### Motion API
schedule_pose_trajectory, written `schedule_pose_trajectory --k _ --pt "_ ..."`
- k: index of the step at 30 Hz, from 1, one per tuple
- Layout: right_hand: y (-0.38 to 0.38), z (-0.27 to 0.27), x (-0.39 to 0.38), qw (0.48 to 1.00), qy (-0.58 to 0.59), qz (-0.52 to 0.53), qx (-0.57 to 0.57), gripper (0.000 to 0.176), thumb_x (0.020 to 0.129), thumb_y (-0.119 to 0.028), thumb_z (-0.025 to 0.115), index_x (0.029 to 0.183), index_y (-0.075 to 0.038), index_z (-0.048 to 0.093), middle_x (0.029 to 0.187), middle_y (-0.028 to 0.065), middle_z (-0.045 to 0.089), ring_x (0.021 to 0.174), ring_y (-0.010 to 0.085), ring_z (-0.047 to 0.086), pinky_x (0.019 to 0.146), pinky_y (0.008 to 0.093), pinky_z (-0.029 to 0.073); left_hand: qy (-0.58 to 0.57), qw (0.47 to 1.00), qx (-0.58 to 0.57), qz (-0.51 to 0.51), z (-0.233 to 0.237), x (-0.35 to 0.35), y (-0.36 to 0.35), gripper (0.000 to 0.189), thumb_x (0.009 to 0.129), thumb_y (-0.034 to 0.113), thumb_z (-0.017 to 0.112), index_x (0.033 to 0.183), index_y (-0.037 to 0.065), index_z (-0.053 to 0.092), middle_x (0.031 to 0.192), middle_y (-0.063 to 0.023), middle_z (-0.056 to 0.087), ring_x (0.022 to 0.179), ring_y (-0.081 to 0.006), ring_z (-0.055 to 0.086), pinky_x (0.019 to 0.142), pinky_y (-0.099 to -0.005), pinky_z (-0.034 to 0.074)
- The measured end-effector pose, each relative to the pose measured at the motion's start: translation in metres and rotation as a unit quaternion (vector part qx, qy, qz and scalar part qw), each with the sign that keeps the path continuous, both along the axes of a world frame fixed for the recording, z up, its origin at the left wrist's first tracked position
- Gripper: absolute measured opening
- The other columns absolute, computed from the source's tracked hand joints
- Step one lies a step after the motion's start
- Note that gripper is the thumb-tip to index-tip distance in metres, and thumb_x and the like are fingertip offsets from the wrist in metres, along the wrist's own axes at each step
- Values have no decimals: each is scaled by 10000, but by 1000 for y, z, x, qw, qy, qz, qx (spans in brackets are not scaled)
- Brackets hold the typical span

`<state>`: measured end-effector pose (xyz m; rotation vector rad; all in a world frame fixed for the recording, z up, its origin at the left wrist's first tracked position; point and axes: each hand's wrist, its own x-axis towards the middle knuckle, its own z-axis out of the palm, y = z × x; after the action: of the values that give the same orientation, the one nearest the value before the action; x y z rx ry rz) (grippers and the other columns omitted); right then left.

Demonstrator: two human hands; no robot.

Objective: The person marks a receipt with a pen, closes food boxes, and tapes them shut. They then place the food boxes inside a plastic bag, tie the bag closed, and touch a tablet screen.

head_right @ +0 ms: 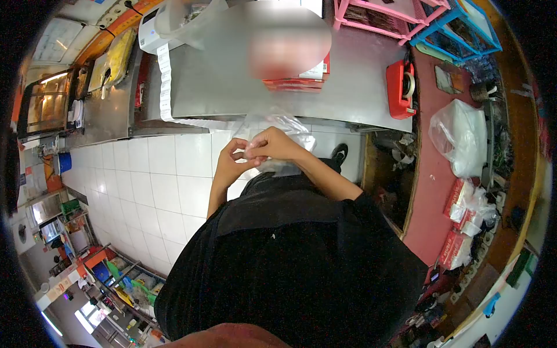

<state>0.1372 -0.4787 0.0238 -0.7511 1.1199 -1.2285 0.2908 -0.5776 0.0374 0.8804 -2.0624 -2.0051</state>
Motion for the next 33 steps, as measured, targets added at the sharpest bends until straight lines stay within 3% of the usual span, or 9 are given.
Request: schedule_pose_trajectory --k 4,9,16,18,19,22,25,28,33 --pt "-8 -7 4 935 347 -59 47 202 824 -143 613 751 43 646 584 68 603 527 83 554 495 234 450 -30 974 209 84 1 -10 4 323 756 91 715 1032 -2 574 913 -89 624 778 -147 627 642 -246 517" --pt "-5 -5 4 989 80 -126 -1 238 802 -178 649 654 6 612 555 44 581 496 69 518 450 229 386 33 987 118 105 -12 -10 0 202 786 41 672 969 -26 620 848 -104 660 765 -143 635 658 -244 521" --pt "-8 -1 -4 953 244 -171 64 288 818 -260 635 681 -8 612 556 65 585 513 110 531 513 312 408 34 977 170 127 -12 -13 -3 146 808 76 660 921 -16 656 791 -70 657 683 -105 606 629 -229 516" --pt "-8 0 -5 876 459 -144 -20 232 828 -191 620 707 7 613 590 71 606 545 124 564 515 313 418 28 980 144 131 -14 -15 -4 147 825 103 645 919 -8 662 767 -50 646 675 -96 599 612 -230 517" --pt "-9 -4 -5 877 459 -142 -20 232 828 -191 620 707 7 613 590 71 606 545 124 564 515 313 418 28 980 145 134 -15 -14 -4 147 825 103 645 919 -8 662 767 -50 646 675 -96 599 612 -230 517" --pt "-18 1 -2 971 -2 -241 -8 114 699 -52 700 679 -18 593 621 28 599 564 89 540 494 283 403 41 984 90 147 -17 -15 -6 152 821 121 641 887 -16 657 817 -81 656 689 -128 616 626 -265 535" --pt "-20 -33 1 979 35 -199 -12 214 627 -87 759 641 -49 548 573 -6 537 540 66 468 486 254 372 50 975 116 183 -24 -9 -13 177 817 98 635 941 -29 631 824 -72 646 715 -137 611 666 -275 522" --pt "2 -49 -29 869 403 -288 -2 120 644 6 607 628 -45 499 528 16 446 513 92 424 485 253 354 161 846 296 414 -45 24 -46 241 855 82 573 1071 -20 538 857 -64 606 791 -150 590 773 -292 500" --pt "46 -29 -48 829 389 -386 113 92 639 39 526 681 -42 516 574 67 490 560 121 477 497 268 379 246 775 405 418 -38 62 -56 189 835 4 546 1017 39 513 815 -41 546 775 -149 532 758 -304 458"
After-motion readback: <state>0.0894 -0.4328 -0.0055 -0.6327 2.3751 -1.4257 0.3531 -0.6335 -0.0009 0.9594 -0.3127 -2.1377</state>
